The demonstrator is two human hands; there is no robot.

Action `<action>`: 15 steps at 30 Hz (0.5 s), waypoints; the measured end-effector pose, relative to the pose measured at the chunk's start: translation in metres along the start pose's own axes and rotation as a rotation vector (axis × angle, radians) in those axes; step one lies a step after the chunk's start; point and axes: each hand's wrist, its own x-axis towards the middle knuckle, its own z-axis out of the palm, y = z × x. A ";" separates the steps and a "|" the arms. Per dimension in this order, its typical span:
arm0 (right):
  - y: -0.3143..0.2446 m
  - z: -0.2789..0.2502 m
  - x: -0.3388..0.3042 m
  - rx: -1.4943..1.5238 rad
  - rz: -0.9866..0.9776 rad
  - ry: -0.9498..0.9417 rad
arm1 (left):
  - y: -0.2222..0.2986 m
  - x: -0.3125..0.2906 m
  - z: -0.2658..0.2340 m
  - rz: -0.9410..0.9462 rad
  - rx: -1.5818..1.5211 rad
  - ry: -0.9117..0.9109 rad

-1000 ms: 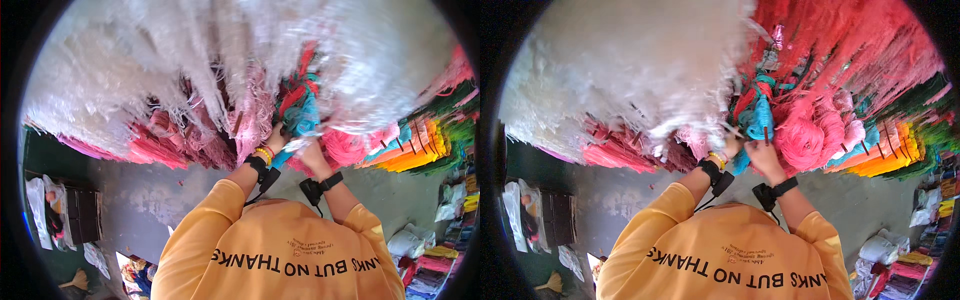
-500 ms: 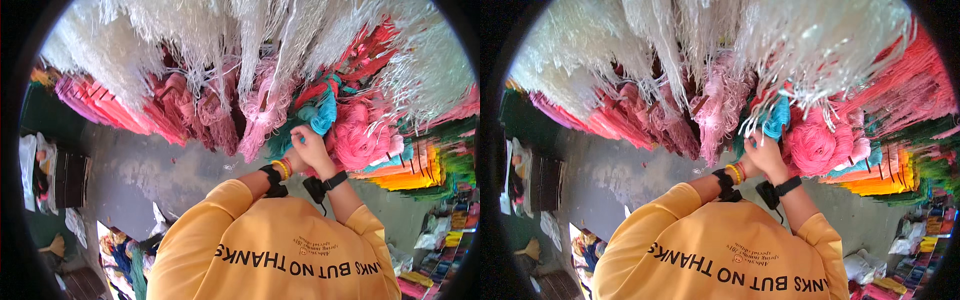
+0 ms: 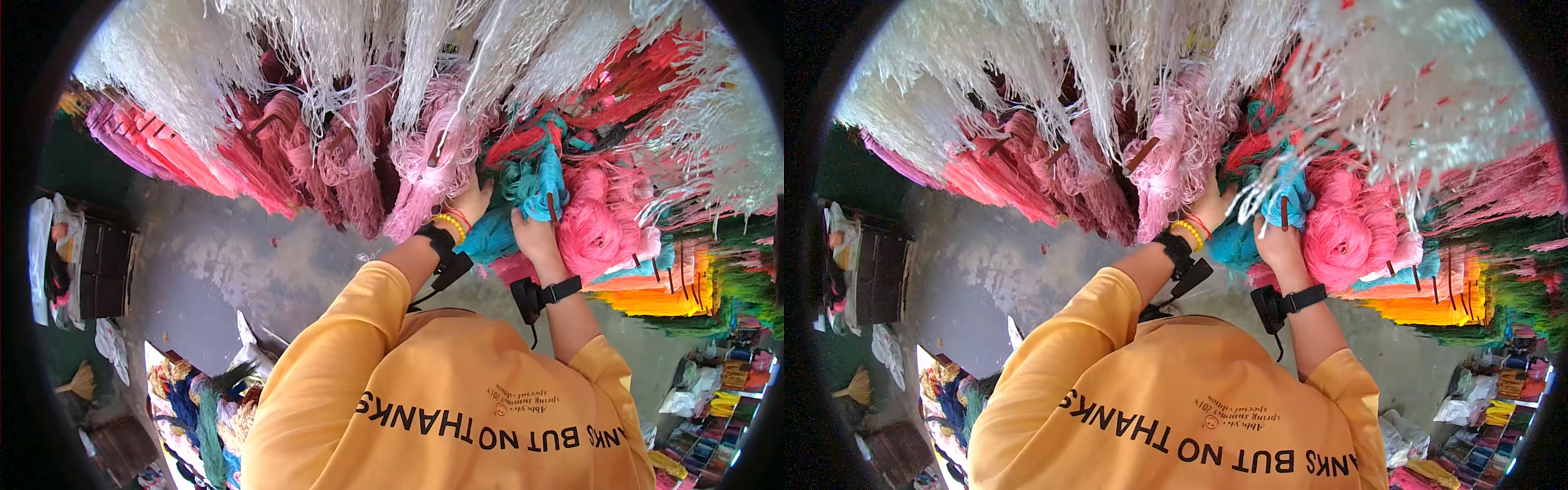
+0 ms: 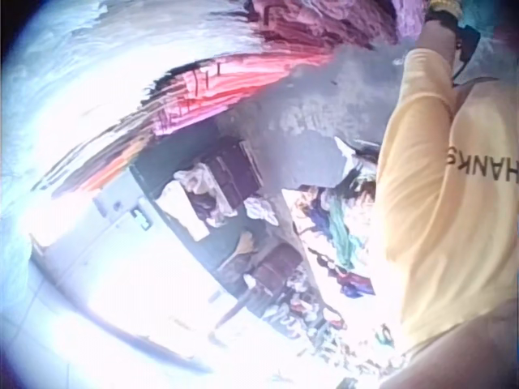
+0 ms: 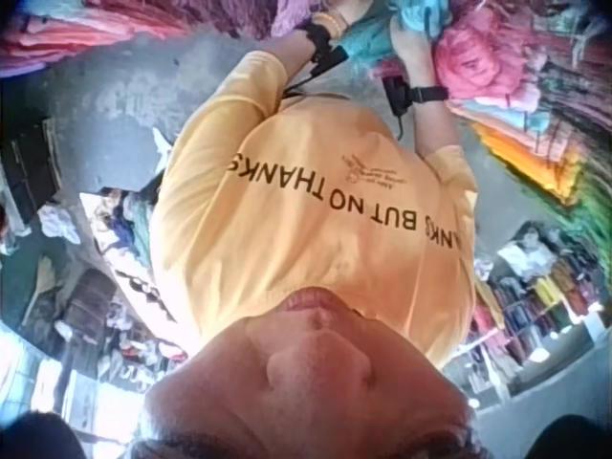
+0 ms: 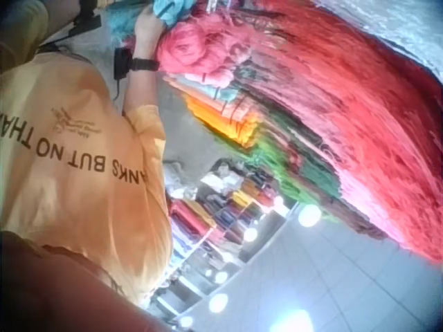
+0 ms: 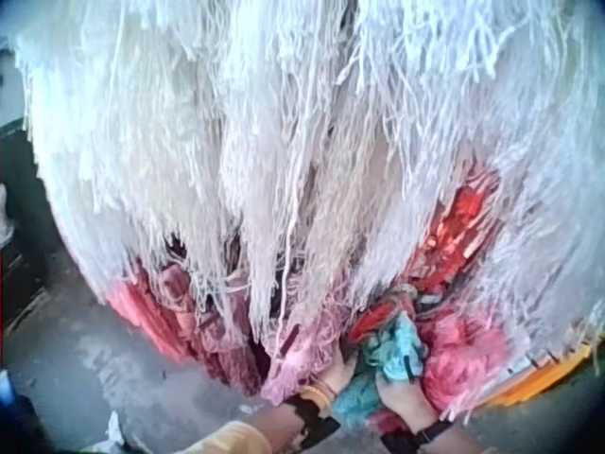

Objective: The person gathers a bundle of green thread, ties it into a knot, and loops it through a pink thread organizer. They walk to a rack to select more thread, then return to a table to compare the green thread against a paper chart and thread organizer.

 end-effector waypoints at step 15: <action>-0.001 -0.009 -0.001 0.291 0.216 -0.089 | 0.048 0.021 -0.010 -0.277 -0.287 -0.199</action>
